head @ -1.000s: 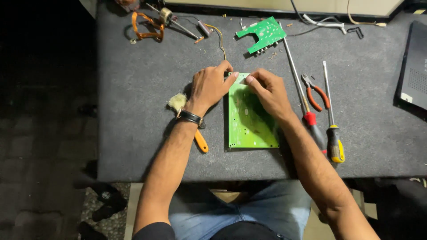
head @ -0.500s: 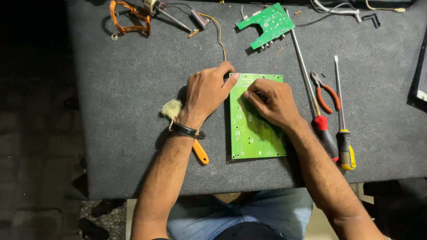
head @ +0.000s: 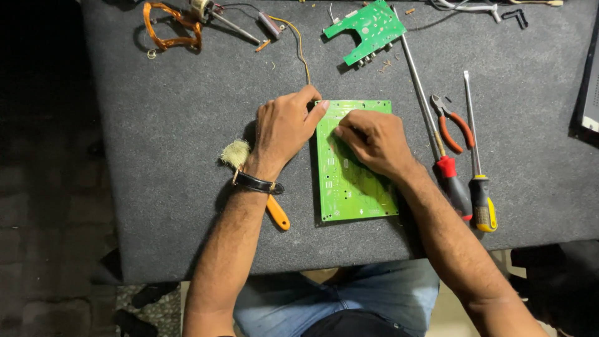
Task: Repairing a circuit board by scraping and cleaning it with a brush
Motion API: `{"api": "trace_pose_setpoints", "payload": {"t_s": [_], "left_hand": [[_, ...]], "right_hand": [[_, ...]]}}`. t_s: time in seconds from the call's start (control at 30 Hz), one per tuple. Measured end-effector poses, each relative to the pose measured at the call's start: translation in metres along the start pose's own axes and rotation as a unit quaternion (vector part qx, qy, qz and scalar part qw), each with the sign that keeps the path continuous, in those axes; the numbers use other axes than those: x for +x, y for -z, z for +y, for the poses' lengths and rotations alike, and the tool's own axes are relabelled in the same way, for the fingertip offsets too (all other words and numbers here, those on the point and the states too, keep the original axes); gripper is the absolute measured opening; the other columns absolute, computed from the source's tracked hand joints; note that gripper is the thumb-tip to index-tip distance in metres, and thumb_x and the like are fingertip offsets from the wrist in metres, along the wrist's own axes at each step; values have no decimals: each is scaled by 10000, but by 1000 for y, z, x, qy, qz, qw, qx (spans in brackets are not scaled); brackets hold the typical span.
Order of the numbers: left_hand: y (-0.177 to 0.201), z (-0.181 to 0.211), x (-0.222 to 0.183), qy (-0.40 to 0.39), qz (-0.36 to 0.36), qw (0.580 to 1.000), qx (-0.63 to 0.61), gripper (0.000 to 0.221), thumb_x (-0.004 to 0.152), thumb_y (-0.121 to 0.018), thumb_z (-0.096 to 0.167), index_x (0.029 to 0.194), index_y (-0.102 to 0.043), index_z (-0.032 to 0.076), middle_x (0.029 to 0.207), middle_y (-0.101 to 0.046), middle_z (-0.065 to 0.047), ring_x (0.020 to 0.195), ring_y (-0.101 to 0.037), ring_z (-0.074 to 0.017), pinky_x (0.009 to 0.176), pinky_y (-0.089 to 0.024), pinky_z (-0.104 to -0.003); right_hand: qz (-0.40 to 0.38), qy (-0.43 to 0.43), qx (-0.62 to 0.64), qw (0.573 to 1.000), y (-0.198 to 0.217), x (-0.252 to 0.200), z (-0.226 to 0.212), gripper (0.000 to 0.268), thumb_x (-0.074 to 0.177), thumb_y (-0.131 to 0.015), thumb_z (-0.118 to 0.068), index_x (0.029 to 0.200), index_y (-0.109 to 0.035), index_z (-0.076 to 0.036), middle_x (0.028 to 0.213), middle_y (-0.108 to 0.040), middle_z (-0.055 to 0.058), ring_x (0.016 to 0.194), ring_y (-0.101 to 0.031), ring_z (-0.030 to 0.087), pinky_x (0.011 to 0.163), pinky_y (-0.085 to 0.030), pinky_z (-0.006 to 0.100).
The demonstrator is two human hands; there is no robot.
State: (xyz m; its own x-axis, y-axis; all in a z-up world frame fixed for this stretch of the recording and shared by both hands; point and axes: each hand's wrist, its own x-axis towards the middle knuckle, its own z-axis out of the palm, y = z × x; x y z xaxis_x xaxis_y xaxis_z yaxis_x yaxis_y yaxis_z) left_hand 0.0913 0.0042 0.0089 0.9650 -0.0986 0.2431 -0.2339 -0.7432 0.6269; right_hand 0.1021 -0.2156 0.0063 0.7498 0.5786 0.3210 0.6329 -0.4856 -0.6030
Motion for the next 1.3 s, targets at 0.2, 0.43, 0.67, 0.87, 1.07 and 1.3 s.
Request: {"api": "trace_pose_setpoints", "payload": {"t_s": [0.2,0.43,0.67,0.87,1.07,1.3], "left_hand": [[-3,-2,1,5,1,1000,0,237,995,-556,468,996,-630,243,786,-723,-83,786,-734,-416,734,-570,-567],[-4,-5,3,7,3,1000,2,233,996,-548,472,1017,-633,255,788,-716,-70,787,-732,-415,735,-566,-565],[-2,-2,1,7,-5,1000,4,227,990,-570,476,999,-640,260,821,-736,-86,822,-731,-408,733,-564,-564],[3,3,2,1,-13,1000,13,207,995,-630,440,1007,-673,239,793,-732,-114,814,-732,-402,706,-564,-564],[5,1,1,6,-25,1000,15,220,1012,-630,439,1031,-683,227,769,-714,-106,818,-728,-389,718,-561,-550],[1,0,2,5,5,1000,12,210,991,-650,447,1001,-700,244,749,-725,-103,800,-733,-394,686,-560,-552]], "right_hand": [[-21,0,14,1000,2,-2,-3,122,996,-694,-112,875,-705,-108,664,-665,68,643,-691,252,597,-529,334],[-23,3,10,1000,1,-1,-1,119,995,-695,-114,878,-695,-94,659,-657,85,631,-684,266,576,-518,346],[-14,10,-13,1000,-2,-6,5,107,1002,-685,-186,903,-675,-146,711,-645,92,731,-702,328,643,-539,384],[6,20,-26,999,-3,-4,3,140,1006,-653,-210,876,-644,-159,725,-634,97,753,-704,329,658,-535,395],[24,30,-35,999,-4,-2,-1,178,1008,-649,-242,853,-594,-176,702,-601,75,739,-697,317,647,-541,381],[7,38,-29,999,-5,-5,2,162,1018,-643,-241,876,-605,-172,718,-612,89,752,-698,330,656,-545,399]]}}
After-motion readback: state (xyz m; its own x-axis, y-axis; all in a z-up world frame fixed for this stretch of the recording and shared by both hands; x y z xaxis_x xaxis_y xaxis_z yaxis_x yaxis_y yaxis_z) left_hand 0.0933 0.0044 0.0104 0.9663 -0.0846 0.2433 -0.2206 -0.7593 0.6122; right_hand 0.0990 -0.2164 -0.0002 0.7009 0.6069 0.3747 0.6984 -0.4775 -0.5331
